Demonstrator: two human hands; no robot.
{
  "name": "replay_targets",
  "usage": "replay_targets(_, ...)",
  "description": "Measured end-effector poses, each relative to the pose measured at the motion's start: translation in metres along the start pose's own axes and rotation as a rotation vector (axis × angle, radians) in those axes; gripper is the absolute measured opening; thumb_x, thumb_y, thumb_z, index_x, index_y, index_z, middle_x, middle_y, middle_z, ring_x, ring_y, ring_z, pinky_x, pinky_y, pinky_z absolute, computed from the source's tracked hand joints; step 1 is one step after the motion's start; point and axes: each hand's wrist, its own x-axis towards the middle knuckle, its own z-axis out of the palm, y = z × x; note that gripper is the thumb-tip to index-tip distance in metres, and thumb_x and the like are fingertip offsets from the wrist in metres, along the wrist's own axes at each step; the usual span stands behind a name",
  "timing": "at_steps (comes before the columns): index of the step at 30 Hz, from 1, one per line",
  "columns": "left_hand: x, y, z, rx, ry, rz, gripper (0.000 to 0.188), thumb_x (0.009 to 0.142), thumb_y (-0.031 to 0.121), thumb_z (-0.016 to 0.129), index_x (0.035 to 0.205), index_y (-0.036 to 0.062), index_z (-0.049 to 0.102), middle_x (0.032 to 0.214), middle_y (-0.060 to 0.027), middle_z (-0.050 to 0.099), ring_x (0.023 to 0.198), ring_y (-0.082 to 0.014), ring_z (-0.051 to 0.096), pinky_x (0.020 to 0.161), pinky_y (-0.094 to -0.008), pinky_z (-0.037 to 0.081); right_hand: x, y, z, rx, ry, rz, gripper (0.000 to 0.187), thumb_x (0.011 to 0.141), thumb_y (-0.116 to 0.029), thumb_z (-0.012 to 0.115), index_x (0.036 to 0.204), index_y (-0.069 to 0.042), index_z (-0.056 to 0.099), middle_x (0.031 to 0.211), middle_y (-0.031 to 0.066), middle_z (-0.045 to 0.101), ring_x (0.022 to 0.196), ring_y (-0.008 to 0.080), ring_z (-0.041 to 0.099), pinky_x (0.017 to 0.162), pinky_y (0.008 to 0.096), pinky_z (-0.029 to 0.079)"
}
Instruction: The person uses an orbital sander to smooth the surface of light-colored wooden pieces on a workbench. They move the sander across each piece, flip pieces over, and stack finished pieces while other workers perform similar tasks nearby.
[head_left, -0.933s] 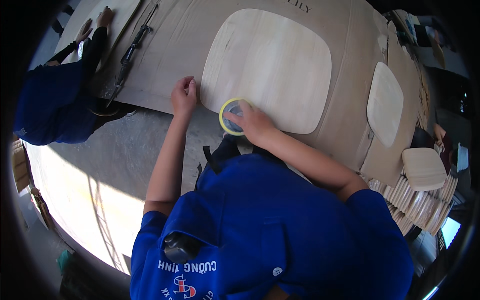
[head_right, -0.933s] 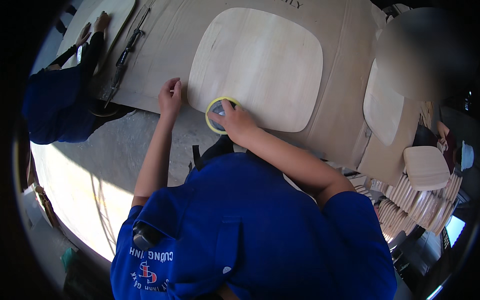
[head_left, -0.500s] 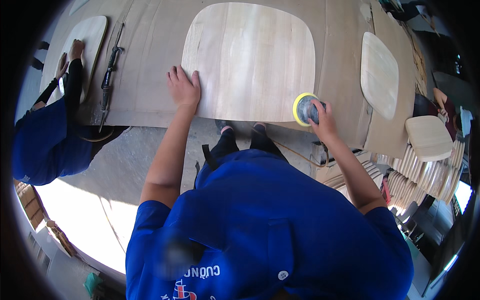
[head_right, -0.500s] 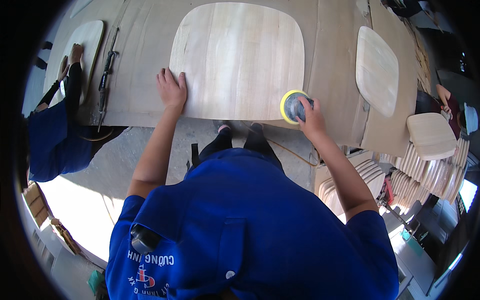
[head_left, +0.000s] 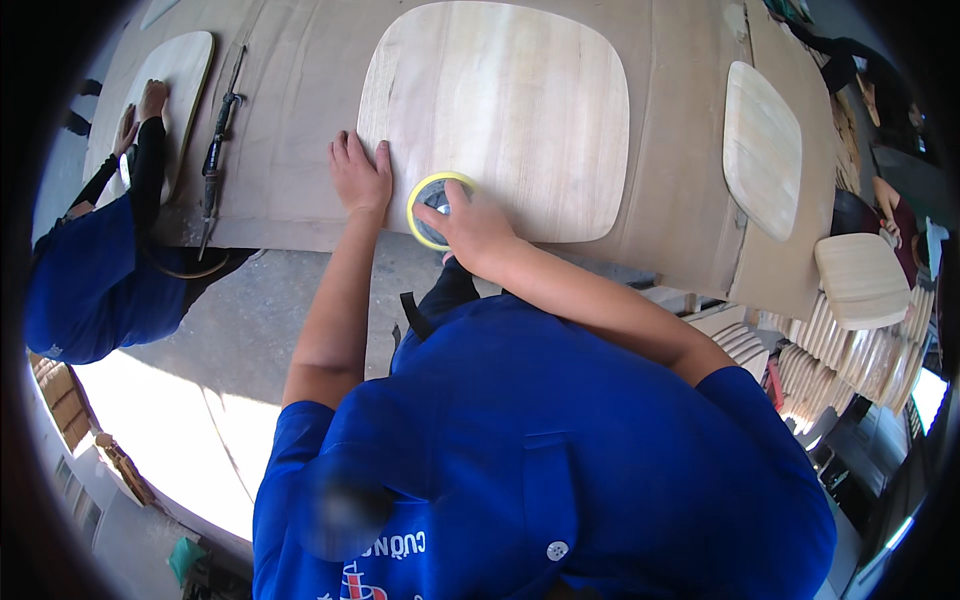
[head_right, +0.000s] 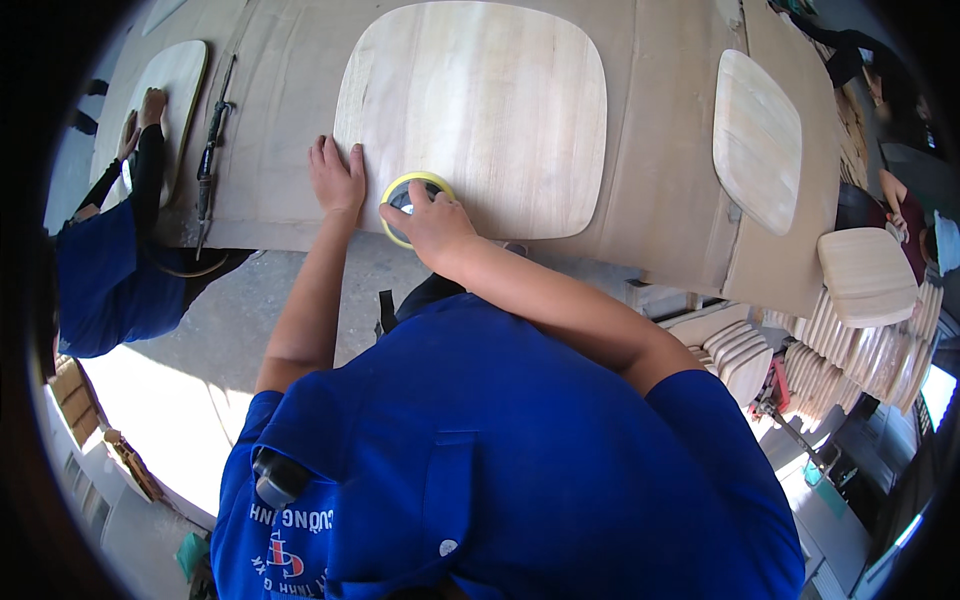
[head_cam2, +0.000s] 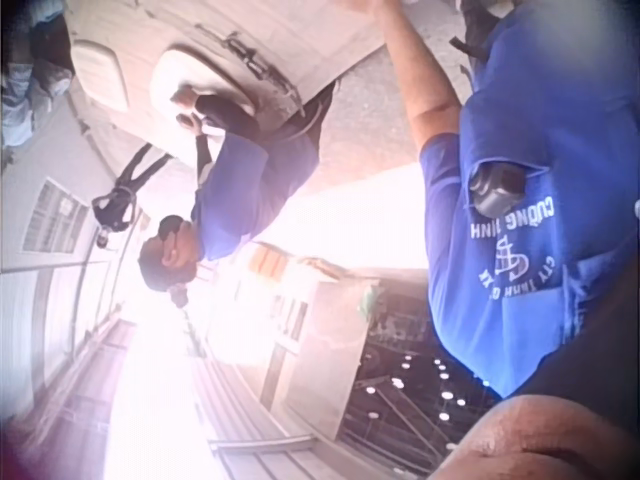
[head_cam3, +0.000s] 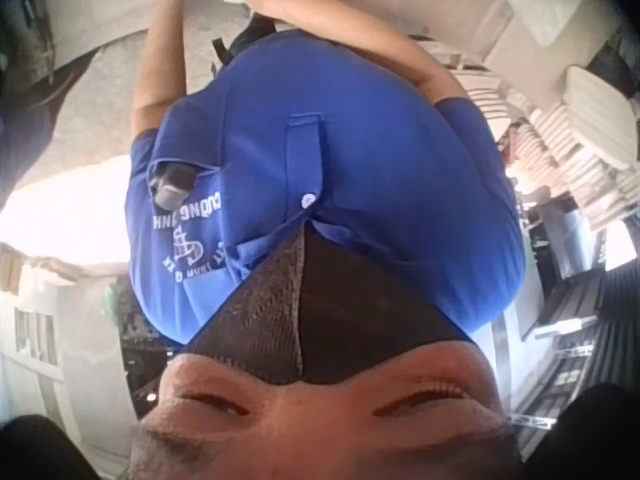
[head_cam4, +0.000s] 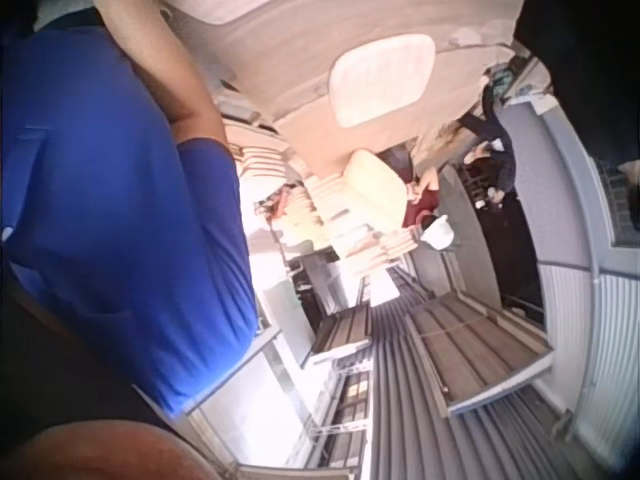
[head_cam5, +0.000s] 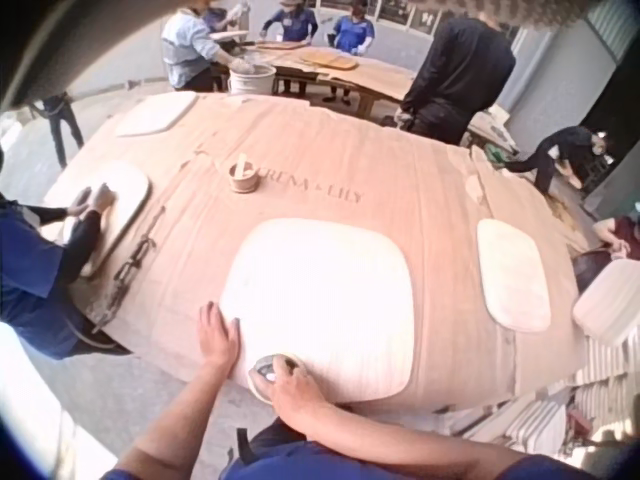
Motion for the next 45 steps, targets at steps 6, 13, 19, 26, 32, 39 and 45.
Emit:
replay_targets(6,0.002,-0.001,-0.002,-0.023,-0.030,0.001,0.058,0.089,0.038,0.059,0.130,-0.0019,0.049,0.139,-0.0241,0.045,0.130,-0.0453,0.036,0.109,-0.0499,0.032,-0.030,0.023,-0.003,-0.016,0.064,0.066,0.050,0.087,-0.005,0.054,0.131,-0.028,0.053,0.115,0.0171,0.046,0.095,0.0378,0.059,0.080,0.0435,0.052)
replay_targets(13,0.003,0.006,-0.005,-0.004,-0.048,-0.013,0.059,0.090,0.037,0.058,0.133,-0.0011,0.046,0.141,-0.0246,0.042,0.132,-0.0443,0.035,0.109,-0.0499,0.031,-0.119,0.113,-0.019,0.029,0.136,0.332,0.066,0.074,-0.002,0.072,0.131,-0.027,0.049,0.130,0.0193,0.040,0.106,0.0401,0.057,0.090,0.0451,0.051)
replay_targets(19,-0.014,0.049,-0.022,0.207,-0.200,0.474,0.055,0.089,0.026,0.056,0.139,0.0050,0.042,0.147,-0.0186,0.037,0.136,-0.0397,0.033,0.112,-0.0493,0.028,-0.105,0.187,-0.056,0.005,0.225,0.549,0.065,0.079,-0.009,0.074,0.133,-0.028,0.043,0.125,0.0165,0.042,0.107,0.0384,0.058,0.088,0.0456,0.052)
replay_targets(26,-0.109,0.187,-0.002,-0.055,-0.834,1.174,0.071,0.091,0.042,0.054,0.149,0.0105,0.029,0.158,-0.0043,0.020,0.145,-0.0248,0.019,0.118,-0.0440,0.018,-0.030,0.218,-0.088,0.025,0.345,0.555,0.067,0.077,-0.009,0.075,0.133,-0.027,0.044,0.123,0.0161,0.045,0.107,0.0383,0.058,0.091,0.0446,0.051)
replay_targets(32,-0.088,0.149,-0.019,0.086,-0.875,1.228,0.075,0.091,0.048,0.052,0.151,0.0121,0.023,0.160,-0.0015,0.016,0.147,-0.0234,0.014,0.119,-0.0427,0.017,-0.037,0.204,-0.080,0.010,0.307,0.515,0.063,0.081,-0.013,0.072,0.135,-0.029,0.043,0.125,0.0167,0.045,0.106,0.0378,0.059,0.090,0.0444,0.051)
replay_targets(39,-0.063,0.076,-0.052,0.190,-0.779,0.967,0.075,0.091,0.053,0.047,0.152,0.0153,0.024,0.159,-0.0015,0.018,0.146,-0.0257,0.017,0.118,-0.0445,0.019,-0.088,0.152,-0.052,0.042,0.174,0.444,0.060,0.081,-0.007,0.069,0.133,-0.028,0.048,0.126,0.0163,0.042,0.107,0.0379,0.058,0.090,0.0445,0.051)
replay_targets(45,-0.040,0.027,-0.051,0.189,-0.468,0.416,0.082,0.088,0.052,0.054,0.150,0.0082,0.026,0.158,-0.0110,0.021,0.145,-0.0351,0.019,0.114,-0.0536,0.020,-0.069,0.112,-0.039,0.001,0.081,0.251,0.061,0.082,0.004,0.054,0.134,-0.028,0.050,0.123,0.0167,0.043,0.105,0.0359,0.059,0.090,0.0437,0.051)
